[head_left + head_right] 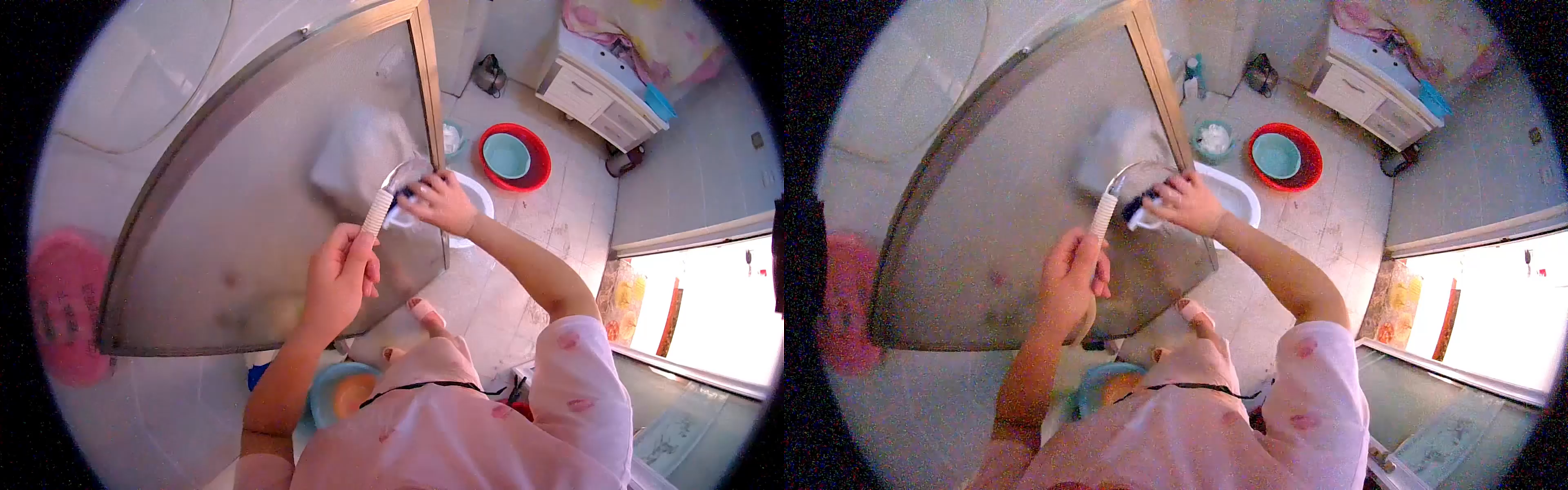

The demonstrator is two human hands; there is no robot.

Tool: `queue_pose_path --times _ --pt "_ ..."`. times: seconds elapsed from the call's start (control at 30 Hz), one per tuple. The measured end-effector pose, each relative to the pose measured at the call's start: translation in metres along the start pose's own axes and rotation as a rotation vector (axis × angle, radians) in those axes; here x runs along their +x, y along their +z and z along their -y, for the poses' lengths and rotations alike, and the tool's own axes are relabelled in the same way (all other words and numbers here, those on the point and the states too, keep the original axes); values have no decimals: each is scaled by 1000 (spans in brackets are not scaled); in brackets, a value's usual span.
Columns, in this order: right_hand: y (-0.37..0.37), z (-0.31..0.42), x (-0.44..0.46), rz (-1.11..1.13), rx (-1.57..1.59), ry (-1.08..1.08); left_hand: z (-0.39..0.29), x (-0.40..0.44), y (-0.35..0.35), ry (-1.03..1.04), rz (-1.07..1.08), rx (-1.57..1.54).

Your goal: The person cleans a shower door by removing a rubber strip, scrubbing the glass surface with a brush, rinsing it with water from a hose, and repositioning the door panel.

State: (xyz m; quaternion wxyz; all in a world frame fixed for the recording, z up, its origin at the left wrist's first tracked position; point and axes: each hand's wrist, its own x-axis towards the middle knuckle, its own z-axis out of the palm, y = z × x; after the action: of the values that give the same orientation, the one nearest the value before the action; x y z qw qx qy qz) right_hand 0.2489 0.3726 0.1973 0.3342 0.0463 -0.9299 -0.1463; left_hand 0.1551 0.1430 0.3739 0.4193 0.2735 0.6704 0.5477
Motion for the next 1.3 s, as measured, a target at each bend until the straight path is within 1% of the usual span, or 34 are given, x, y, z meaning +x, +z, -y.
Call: queue_pose_path --times 0.1,0.13,0.23,0.3,0.37,0.43,0.5,0.57,0.63,0.7,0.8,0.87,0.9,0.93,0.97,1.0,1.03,1.1,1.17,1.23,1.3 --pt "-27 -5 8 95 69 59 -1 6 2 -9 -7 33" --pt "-46 -16 23 126 149 135 -2 8 3 1 1 22" --pt "-88 -68 65 -57 126 208 0 6 5 14 19 -8" --pt "-115 -109 102 -291 117 298 -2 8 5 35 29 -11" --pt "-138 -142 140 -557 135 318 -2 8 6 41 56 20" --pt "-151 -155 171 -698 163 291 -3 9 8 27 66 20" --pt "-146 -158 170 -642 292 408 -4 11 10 -4 51 -14" --pt "-107 -142 138 -375 528 668 -2 14 11 21 48 -17" --pt "-70 -114 99 -385 663 739 -1 14 13 35 34 -16" --pt "-33 -85 57 -364 835 863 -5 20 16 60 23 -11" --pt "-36 -75 42 -345 874 947 2 27 16 137 -2 -27" --pt "-58 -98 79 -518 697 764 3 30 19 160 -20 -55" --pt "-79 -109 100 -450 673 786 4 31 22 171 -24 -71" --pt "-100 -119 122 -428 763 824 2 32 27 205 -17 -63" --pt "-103 -132 139 -520 745 744 4 35 30 236 -10 -57" --pt "-123 -131 157 -648 863 700 5 35 32 267 -4 -53" --pt "-123 -132 158 -535 838 722 7 35 33 251 13 -53" --pt "-78 -132 127 -305 790 789 11 38 33 232 40 -59" --pt "-41 -106 76 -301 669 743 16 40 32 124 9 -47" --pt "-13 -56 26 -427 651 748 25 40 29 39 -3 -10" --pt "6 -11 -26 -186 745 988 30 38 28 -6 8 39"
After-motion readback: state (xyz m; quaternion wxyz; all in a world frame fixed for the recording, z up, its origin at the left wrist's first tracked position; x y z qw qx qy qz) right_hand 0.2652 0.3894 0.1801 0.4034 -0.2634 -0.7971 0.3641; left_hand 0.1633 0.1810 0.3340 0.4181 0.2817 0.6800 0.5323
